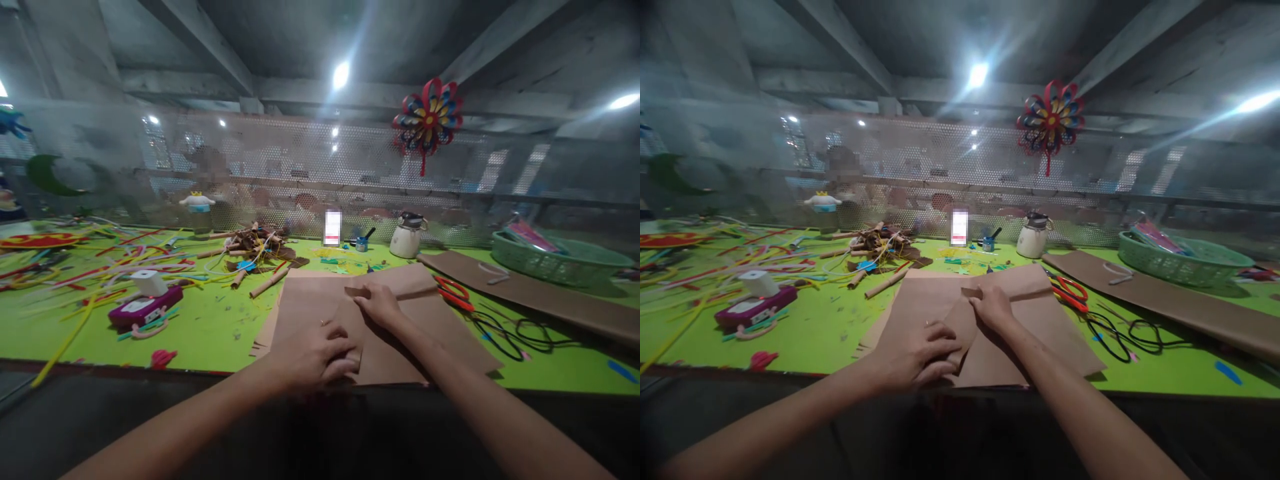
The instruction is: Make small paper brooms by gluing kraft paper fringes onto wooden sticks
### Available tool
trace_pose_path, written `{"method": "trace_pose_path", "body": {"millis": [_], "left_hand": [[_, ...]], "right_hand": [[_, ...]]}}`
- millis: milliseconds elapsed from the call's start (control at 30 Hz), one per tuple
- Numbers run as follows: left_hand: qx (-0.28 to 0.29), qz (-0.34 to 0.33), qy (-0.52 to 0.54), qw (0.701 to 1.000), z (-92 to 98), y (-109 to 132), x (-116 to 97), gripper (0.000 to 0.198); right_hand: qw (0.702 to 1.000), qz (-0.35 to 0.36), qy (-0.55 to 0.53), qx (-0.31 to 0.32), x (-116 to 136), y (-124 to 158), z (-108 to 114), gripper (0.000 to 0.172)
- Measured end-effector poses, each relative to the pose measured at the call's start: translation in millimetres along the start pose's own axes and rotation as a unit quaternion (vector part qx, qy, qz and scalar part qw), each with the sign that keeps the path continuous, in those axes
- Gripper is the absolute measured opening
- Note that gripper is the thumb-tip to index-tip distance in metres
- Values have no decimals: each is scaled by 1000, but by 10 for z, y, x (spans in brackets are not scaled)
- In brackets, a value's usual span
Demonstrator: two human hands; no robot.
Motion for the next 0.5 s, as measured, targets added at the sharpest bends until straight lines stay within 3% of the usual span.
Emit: {"method": "trace_pose_path", "body": {"millis": [267,500], "left_hand": [[36,2,-79,996,-47,60,-68,46],[38,-8,-83,996,-95,131,-89,65]], "right_hand": [[999,-11,-36,1,-60,-72,17,24],[999,-9,-48,-9,-46,-28,-9,40]]}}
Point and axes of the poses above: each hand's wrist, its own y-axis away from the middle knuckle, its own z-axis out of the back of the hand, x = y × z, the point moved 6 cm from there along -y, towards the middle knuckle, and after that the axes turned 8 degrees about y, right-handed, at the moved point
